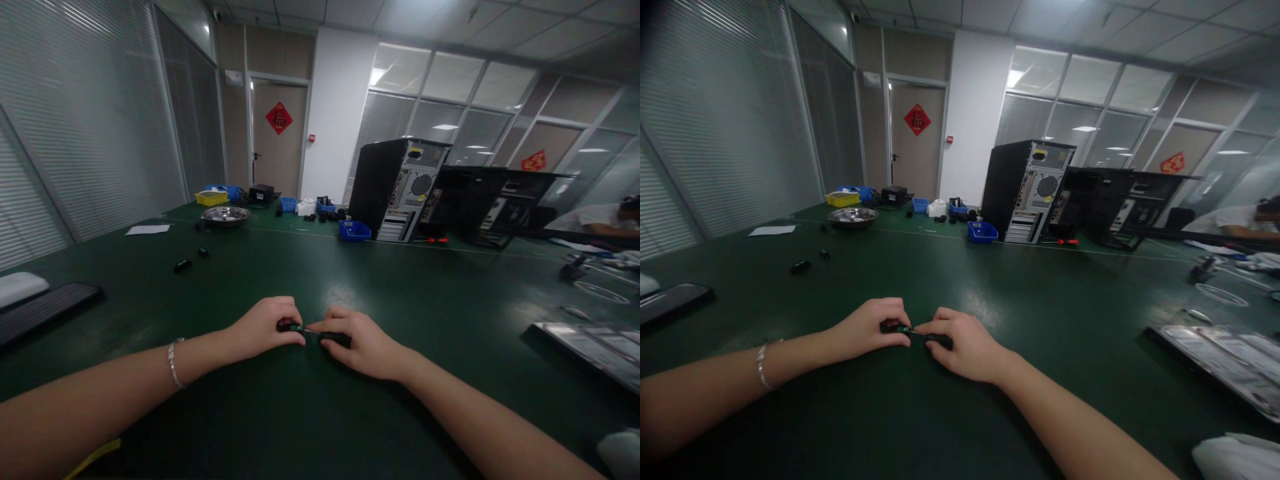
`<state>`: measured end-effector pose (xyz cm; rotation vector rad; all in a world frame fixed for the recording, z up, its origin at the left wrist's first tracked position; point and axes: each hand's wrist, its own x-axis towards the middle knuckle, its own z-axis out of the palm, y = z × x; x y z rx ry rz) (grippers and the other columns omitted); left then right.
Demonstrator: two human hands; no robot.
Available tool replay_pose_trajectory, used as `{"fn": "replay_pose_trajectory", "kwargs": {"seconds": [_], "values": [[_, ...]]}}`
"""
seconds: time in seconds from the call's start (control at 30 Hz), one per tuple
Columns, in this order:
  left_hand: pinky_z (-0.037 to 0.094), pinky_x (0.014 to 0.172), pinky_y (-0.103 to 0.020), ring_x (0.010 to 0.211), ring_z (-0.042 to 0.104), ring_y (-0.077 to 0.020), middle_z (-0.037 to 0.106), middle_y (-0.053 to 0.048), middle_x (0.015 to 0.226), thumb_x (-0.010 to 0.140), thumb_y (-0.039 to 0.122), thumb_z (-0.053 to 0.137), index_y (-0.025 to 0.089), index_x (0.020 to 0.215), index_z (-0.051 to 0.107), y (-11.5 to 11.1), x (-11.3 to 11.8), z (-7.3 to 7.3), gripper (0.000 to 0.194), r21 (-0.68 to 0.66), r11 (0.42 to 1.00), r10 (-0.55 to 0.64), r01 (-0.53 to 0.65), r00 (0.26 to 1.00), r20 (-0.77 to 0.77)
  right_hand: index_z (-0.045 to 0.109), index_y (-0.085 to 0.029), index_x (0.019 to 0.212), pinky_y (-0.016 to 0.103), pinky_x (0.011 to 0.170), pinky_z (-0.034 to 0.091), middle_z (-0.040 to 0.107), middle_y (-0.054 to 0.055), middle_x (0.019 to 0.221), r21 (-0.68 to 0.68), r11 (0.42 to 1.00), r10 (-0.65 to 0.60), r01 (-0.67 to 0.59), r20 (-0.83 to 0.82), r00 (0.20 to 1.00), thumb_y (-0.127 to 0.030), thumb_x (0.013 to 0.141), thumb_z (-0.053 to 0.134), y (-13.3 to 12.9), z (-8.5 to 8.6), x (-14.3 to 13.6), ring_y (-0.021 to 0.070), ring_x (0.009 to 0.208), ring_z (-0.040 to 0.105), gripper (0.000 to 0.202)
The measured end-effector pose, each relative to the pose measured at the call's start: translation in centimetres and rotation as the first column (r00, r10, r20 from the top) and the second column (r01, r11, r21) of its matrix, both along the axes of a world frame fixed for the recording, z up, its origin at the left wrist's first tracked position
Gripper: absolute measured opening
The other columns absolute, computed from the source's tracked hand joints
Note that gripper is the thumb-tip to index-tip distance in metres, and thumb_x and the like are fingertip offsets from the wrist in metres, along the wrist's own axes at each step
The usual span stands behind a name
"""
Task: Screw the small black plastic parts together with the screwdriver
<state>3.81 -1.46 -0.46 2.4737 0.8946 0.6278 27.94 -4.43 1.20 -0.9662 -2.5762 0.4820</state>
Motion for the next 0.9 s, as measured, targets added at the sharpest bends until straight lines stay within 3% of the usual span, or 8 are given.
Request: {"fn": "replay_pose_trajectory", "kwargs": {"seconds": [0.1,0.23,0.37,0.43,0.53,0.67,0.77,0.9], "values": [[0.037,0.060,-0.023,0.071,0.051,-0.0135,0.055,-0.001,0.081,0.079,0.045,0.068,0.015,0.087,0.067,0.2,0.0,-0.2,0.031,0.004,1.000,0.003,-0.003,1.000,-0.009,0.060,-0.026,0.124,0.028,0.077,0.047,0.058,0.004,0.099,-0.024,0.999,0.024,-0.026,-0.093,0.995,-0.018,0.088,0.055,0.1,-0.1,-0.5,0.0160,0.085,0.058,0.037],[0.038,0.061,-0.023,0.072,0.051,-0.0141,0.055,-0.001,0.084,0.077,0.047,0.069,0.017,0.097,0.065,0.3,0.0,-0.4,0.036,-0.033,0.999,0.012,-0.012,1.000,-0.003,0.058,-0.025,0.126,0.030,0.078,0.046,0.059,0.005,0.097,-0.016,0.999,-0.043,0.040,-0.239,0.970,-0.019,0.091,0.053,0.4,0.2,-0.8,0.0170,0.088,0.057,0.036],[0.042,0.066,-0.026,0.080,0.052,-0.0171,0.056,-0.002,0.095,0.062,0.052,0.079,0.020,0.117,0.054,0.5,-0.6,0.2,0.069,-0.101,0.994,0.043,-0.042,0.999,0.008,0.059,-0.025,0.124,0.032,0.078,0.046,0.060,0.006,0.097,0.001,0.995,-0.096,0.099,-0.201,0.975,-0.020,0.090,0.053,0.9,0.1,-0.3,0.0183,0.087,0.057,0.035],[0.044,0.070,-0.027,0.087,0.052,-0.0192,0.054,-0.004,0.105,0.058,0.052,0.081,0.021,0.120,0.052,0.7,-1.2,0.7,0.075,-0.129,0.991,0.033,-0.033,0.999,-0.007,0.059,-0.026,0.124,0.032,0.078,0.046,0.060,0.006,0.099,-0.003,0.992,-0.123,0.124,-0.158,0.980,-0.021,0.091,0.052,1.1,0.0,0.1,0.0185,0.089,0.057,0.034],[0.044,0.074,-0.028,0.091,0.052,-0.0197,0.054,-0.004,0.108,0.063,0.051,0.079,0.021,0.112,0.057,0.9,-2.2,1.4,0.062,-0.148,0.989,-0.003,-0.005,0.999,-0.054,0.059,-0.025,0.123,0.033,0.080,0.045,0.060,0.006,0.104,0.021,0.982,-0.188,0.190,-0.058,0.980,-0.024,0.091,0.051,1.5,-0.2,0.6,0.0192,0.091,0.057,0.033],[0.044,0.074,-0.027,0.089,0.054,-0.0181,0.057,-0.003,0.101,0.074,0.047,0.072,0.020,0.104,0.061,1.0,-2.6,1.9,0.042,-0.168,0.986,-0.036,0.022,0.996,-0.082,0.064,-0.026,0.115,0.040,0.084,0.039,0.061,0.006,0.102,0.159,0.955,-0.268,0.250,0.102,0.958,-0.028,0.091,0.052,1.8,-0.3,1.1,0.0218,0.092,0.055,0.027],[0.044,0.073,-0.026,0.088,0.054,-0.0174,0.057,-0.003,0.098,0.079,0.042,0.069,0.018,0.098,0.064,1.0,-2.4,1.9,0.031,-0.169,0.984,-0.068,0.052,0.994,-0.088,0.065,-0.026,0.111,0.038,0.080,0.038,0.060,0.007,0.104,0.248,0.934,-0.291,0.256,0.116,0.950,-0.029,0.090,0.053,1.9,-0.1,0.8,0.0225,0.094,0.053,0.025],[0.044,0.070,-0.024,0.083,0.055,-0.0164,0.057,-0.003,0.093,0.077,0.041,0.071,0.017,0.095,0.065,1.1,-2.3,1.5,0.030,-0.181,0.981,-0.076,0.063,0.995,-0.069,0.067,-0.024,0.105,0.037,0.078,0.035,0.060,0.007,0.101,0.303,0.933,-0.242,0.197,0.119,0.963,-0.024,0.090,0.054,2.0,0.3,-0.9,0.0221,0.092,0.051,0.020]]}}
